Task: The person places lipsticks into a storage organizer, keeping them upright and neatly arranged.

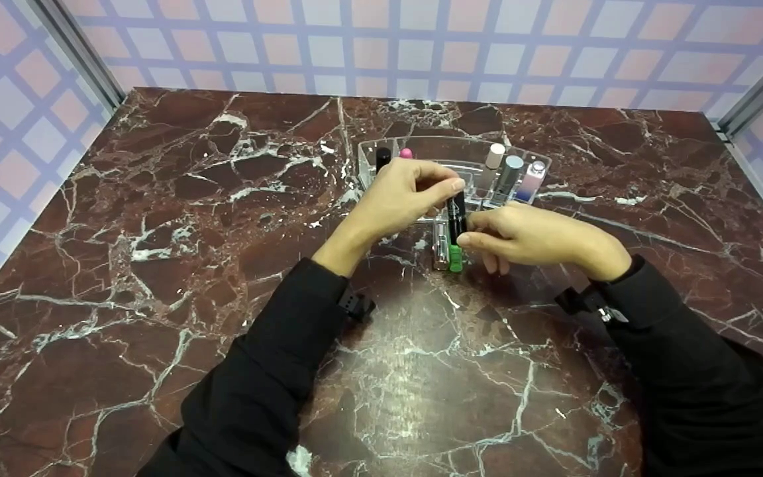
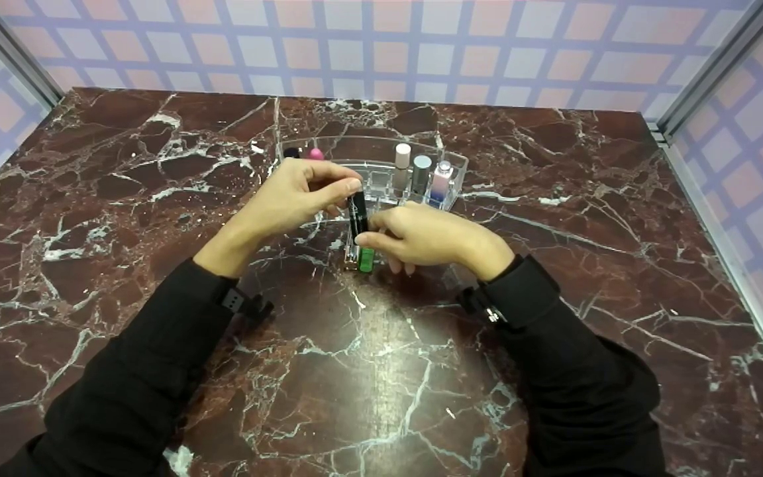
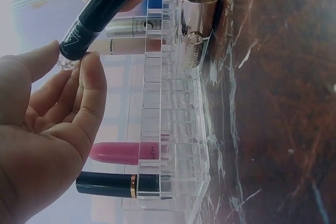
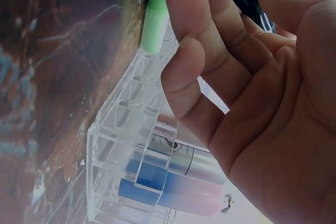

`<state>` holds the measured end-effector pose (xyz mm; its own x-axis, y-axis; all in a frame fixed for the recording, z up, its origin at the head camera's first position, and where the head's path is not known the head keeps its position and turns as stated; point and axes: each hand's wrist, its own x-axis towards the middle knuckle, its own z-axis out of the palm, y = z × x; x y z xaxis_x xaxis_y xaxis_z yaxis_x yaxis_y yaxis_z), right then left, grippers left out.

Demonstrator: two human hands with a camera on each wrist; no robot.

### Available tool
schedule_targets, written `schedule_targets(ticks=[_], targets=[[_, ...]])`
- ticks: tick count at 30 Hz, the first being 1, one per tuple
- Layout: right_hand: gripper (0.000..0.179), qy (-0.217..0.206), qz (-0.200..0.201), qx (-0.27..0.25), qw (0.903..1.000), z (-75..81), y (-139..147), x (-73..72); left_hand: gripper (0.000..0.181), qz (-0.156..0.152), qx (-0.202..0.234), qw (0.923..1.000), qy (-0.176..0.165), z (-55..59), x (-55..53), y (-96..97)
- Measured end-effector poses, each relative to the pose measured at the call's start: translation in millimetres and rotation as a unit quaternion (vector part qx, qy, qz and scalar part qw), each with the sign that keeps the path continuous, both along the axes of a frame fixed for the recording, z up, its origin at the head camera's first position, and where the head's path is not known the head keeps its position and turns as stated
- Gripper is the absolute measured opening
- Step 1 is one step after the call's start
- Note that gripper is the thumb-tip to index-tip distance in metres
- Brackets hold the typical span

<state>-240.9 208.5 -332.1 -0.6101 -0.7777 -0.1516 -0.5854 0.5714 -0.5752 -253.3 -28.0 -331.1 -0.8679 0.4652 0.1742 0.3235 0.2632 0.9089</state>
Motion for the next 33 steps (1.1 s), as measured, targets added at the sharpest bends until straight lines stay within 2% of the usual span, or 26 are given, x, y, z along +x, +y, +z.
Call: schedule_targets(ticks=[12,22,33], targets=[[0.036,-0.007,0.007,-0.006,0.9999,1.2,-2.6,1.6,0.029,-0.007,-0.01,0.9999,0.009,0.3,0.4,-0.5],[0.035,-0.006,0.005,-0.004,1.0,1.1,-3.7,2.0,0.027,-0.022,-0.021,0.9993,0.024,-0.7,-0.3,-0.2],[0.034,0.001,0.009,-0.003,1.0,-1.9,-4.1,1.5,0.028,-0.02,-0.03,0.9991,0.022,-1.8,-0.2,0.9]])
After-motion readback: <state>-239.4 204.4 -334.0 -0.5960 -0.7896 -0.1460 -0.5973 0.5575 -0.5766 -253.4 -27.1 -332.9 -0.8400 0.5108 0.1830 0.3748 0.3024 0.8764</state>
